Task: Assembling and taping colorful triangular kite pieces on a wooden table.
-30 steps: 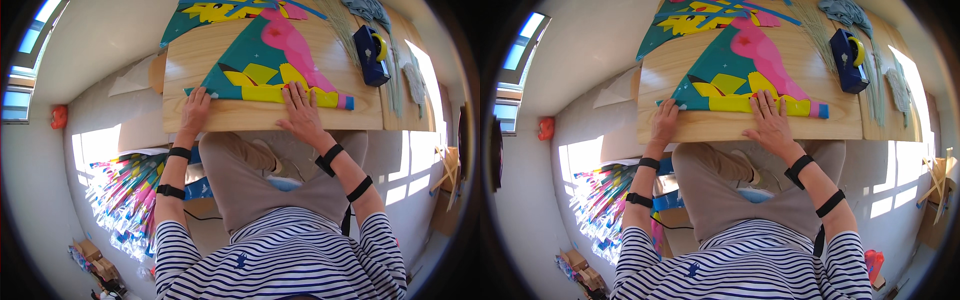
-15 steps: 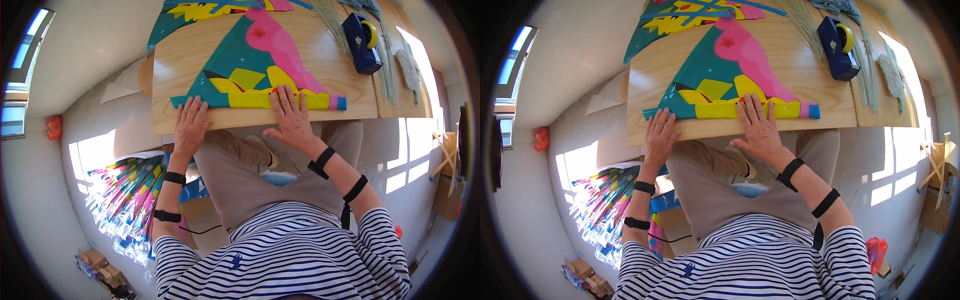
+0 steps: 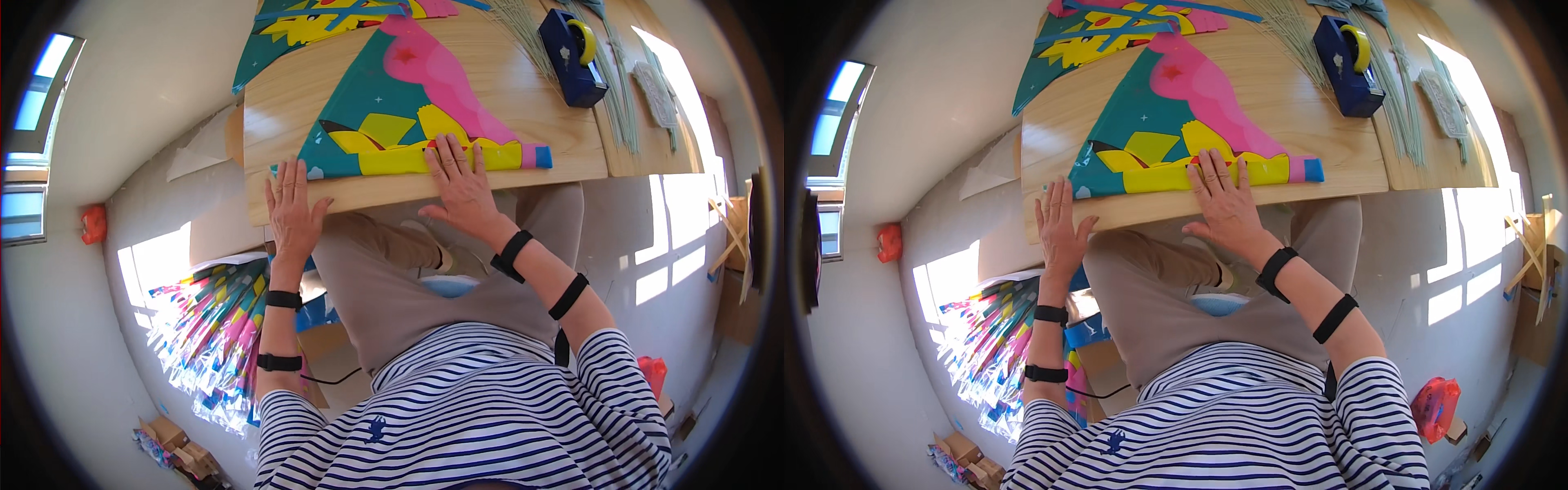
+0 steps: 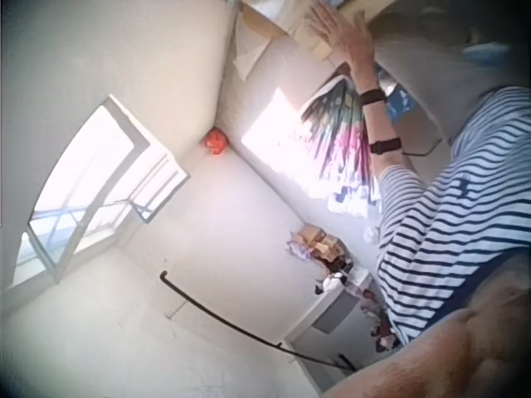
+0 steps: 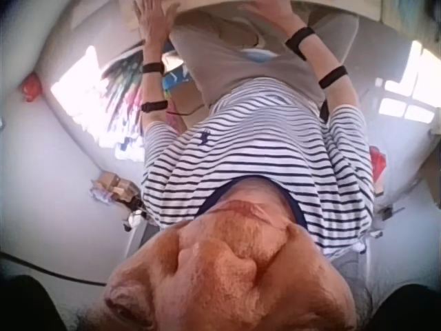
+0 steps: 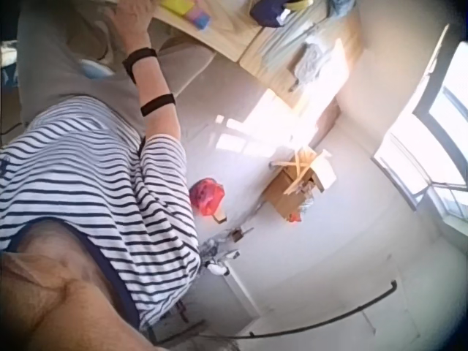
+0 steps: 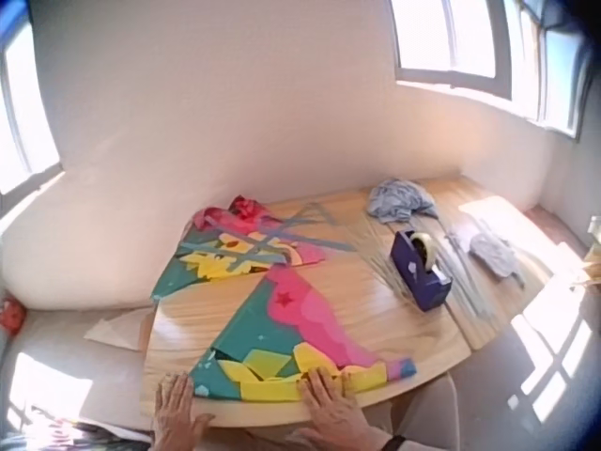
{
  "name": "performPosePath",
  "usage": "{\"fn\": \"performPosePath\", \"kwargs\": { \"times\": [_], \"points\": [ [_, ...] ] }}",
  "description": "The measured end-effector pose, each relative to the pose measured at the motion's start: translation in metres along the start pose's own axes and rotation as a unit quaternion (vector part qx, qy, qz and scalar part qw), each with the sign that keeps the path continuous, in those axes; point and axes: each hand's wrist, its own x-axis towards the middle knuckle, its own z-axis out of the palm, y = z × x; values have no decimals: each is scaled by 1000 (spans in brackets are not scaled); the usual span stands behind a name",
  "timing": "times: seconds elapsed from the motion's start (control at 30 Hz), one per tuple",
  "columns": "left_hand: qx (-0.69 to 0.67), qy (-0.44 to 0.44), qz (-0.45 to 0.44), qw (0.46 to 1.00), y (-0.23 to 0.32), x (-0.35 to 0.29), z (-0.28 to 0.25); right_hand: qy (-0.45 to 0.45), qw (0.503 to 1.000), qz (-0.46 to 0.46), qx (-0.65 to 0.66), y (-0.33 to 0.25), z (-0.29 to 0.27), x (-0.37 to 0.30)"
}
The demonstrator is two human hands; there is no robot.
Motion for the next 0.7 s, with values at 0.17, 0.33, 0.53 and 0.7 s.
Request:
{"fn": "performPosePath", "kwargs": {
  "times": [0.17,0.33,0.53,0.7],
  "points": [
    [-119,-33,131,984,115,26,18,34,999,-8,15,1,8,1],
    [-114,-50,112,986,131,37,45,60,998,-12,10,6,15,-1],
    [-116,-54,103,986,132,34,43,16,1000,-22,6,22,-7,-9],
    [-114,-59,101,987,133,36,41,80,996,-15,26,57,-18,-13]
  ]
}}
